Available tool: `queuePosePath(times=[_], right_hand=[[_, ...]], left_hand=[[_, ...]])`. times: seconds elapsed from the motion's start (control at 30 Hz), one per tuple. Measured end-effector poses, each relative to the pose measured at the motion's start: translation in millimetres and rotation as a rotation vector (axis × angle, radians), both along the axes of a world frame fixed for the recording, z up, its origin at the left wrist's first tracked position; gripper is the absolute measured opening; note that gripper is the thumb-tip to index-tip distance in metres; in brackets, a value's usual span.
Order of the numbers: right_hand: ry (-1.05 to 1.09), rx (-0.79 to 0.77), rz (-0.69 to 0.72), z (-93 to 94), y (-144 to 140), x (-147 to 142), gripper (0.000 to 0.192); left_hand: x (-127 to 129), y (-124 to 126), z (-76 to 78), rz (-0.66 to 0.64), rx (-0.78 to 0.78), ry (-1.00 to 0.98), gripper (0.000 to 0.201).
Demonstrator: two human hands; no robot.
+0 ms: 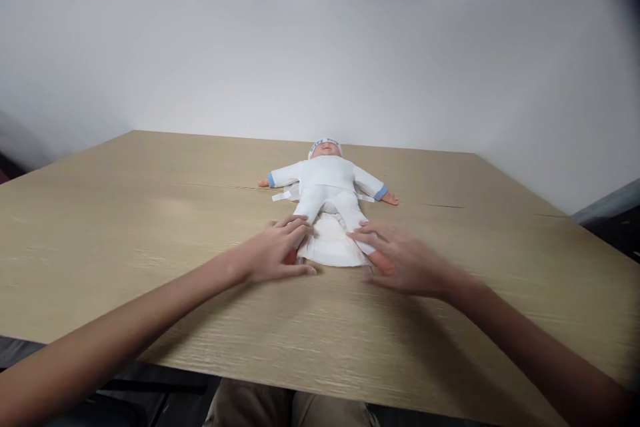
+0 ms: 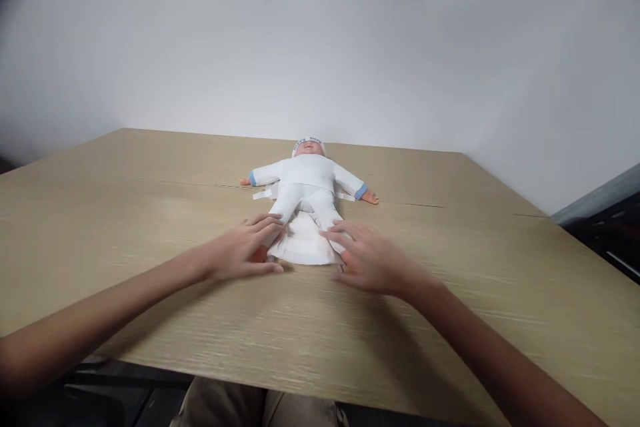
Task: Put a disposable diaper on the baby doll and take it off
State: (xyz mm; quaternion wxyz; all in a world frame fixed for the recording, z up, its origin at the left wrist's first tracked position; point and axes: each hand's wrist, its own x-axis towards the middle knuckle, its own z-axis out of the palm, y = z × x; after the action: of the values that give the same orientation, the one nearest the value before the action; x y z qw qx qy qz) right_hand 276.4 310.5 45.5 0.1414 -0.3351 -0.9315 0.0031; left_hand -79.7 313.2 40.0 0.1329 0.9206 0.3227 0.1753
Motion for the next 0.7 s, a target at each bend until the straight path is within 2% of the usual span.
queuePosePath(times=[0.03,0.07,0.13,0.2,0.27,0.33,0.43,0.53,0.63,0.7], right_hand=[[-0.011,0.042,-0.033,-6.7,-4.9,-6.1,0.075],[-0.013,0.077,-0.065,-14.0,-9.1,-11.8,0.076],[0.003,0.126,-0.144,-27.2,-14.5,-21.1,0.055],[0.029,0.153,-0.201,-33.8,-14.7,-26.6,0.041],[0.07,0.151,-0.229,-31.4,-9.7,-28.7,0.034],[0.127,0.112,-0.244,-22.0,0.0,-29.4,0.031],[0.267,0.028,-0.249,-3.7,23.2,-31.5,0.032],[0.431,-0.011,-0.252,8.4,57.5,-37.0,0.032],[0.539,-0.077,-0.285,9.7,102.1,-44.1,0.034],[0.65,-0.24,-0.359,6.3,133.9,-48.6,0.034]], left_hand=[[6.0,-3.3,-5.4,0.059,0.026,0.005,0.052],[11.4,-5.4,-10.9,0.106,0.052,0.014,0.047],[19.4,-5.6,-19.1,0.161,0.09,0.032,0.029],[22.7,-1.4,-21.1,0.181,0.112,0.025,0.015],[21.8,6.3,-16.7,0.201,0.104,-0.033,0.012],[18.4,17.0,-8.6,0.223,0.046,-0.135,0.02],[13.7,40.9,3.1,0.241,-0.047,-0.328,0.029],[13.8,76.3,8.6,0.259,-0.086,-0.483,0.033],[19.1,119.7,6.9,0.296,-0.187,-0.596,0.043],[24.7,148.4,2.7,0.317,-0.33,-0.7,0.047]])
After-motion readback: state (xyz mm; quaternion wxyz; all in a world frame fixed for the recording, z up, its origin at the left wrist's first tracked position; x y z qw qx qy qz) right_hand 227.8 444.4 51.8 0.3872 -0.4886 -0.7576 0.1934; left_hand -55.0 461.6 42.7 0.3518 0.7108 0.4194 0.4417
